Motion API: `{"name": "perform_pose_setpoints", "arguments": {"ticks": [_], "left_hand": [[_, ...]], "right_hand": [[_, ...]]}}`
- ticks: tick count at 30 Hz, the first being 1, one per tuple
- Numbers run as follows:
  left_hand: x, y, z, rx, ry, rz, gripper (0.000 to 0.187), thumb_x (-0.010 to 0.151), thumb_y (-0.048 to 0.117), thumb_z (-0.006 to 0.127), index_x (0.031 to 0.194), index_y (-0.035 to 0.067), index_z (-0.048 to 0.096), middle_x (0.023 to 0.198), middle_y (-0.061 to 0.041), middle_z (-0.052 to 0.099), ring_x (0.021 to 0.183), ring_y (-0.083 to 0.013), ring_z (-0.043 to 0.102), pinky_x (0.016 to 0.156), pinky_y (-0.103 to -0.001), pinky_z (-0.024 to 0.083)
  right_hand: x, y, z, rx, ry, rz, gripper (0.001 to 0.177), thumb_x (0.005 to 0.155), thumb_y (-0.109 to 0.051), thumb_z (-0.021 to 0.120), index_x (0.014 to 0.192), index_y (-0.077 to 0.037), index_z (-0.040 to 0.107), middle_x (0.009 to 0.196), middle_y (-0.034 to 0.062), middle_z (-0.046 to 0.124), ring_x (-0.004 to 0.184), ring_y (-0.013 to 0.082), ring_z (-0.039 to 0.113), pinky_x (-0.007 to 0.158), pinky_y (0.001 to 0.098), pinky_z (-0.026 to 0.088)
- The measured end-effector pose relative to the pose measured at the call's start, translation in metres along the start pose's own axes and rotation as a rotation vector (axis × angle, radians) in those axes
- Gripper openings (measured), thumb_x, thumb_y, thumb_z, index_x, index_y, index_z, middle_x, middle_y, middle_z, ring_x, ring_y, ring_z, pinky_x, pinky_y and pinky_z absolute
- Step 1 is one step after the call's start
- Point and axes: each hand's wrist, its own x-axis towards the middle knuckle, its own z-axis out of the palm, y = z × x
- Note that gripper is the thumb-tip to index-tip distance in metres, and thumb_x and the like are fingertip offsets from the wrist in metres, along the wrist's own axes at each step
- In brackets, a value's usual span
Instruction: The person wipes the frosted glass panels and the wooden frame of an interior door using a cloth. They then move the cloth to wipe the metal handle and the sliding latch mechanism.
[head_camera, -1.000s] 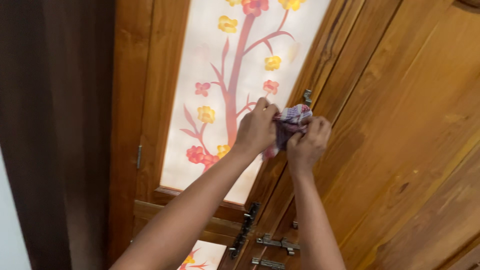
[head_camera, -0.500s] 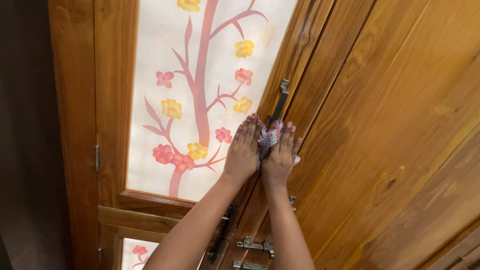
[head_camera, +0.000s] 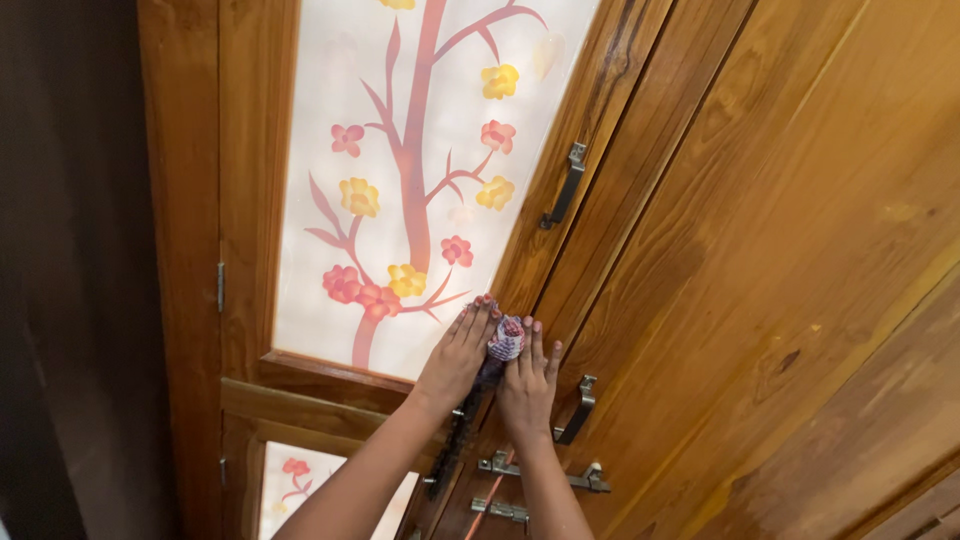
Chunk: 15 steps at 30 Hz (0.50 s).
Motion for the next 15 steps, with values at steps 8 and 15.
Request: {"name": "perform_pose_setpoints", "arguments": {"ticks": [8, 15], "left_hand": [[0.042, -0.028, -0.092, -0.455, -0.307, -0.276, 0.035, 0.098, 0.005, 0.054, 0.132, 0.003, 0.06, 0.12, -0.014, 0.061, 0.114, -0.0287, 0.063, 0.097, -0.043, 0.052], [0.067, -0.005, -0.077, -0.414, 0.343, -0.185, 0.049, 0.08, 0.002, 0.061, 0.128, -0.006, 0.06, 0.127, -0.025, 0.062, 0.115, -0.0364, 0.061, 0.1, -0.042, 0.053]], "right_hand": [[0.049, 0.01, -0.06, 0.688, -0.205, 0.601, 0.051, 0.089, -0.021, 0.065, 0.137, -0.007, 0.053, 0.135, 0.013, 0.057, 0.122, 0.0309, 0.059, 0.105, 0.0471, 0.051], [0.082, 0.021, -0.04, 0.289, 0.226, 0.072, 0.04, 0.092, -0.01, 0.069, 0.129, 0.003, 0.061, 0.14, 0.0274, 0.052, 0.129, 0.0411, 0.051, 0.108, 0.0535, 0.043]]}}
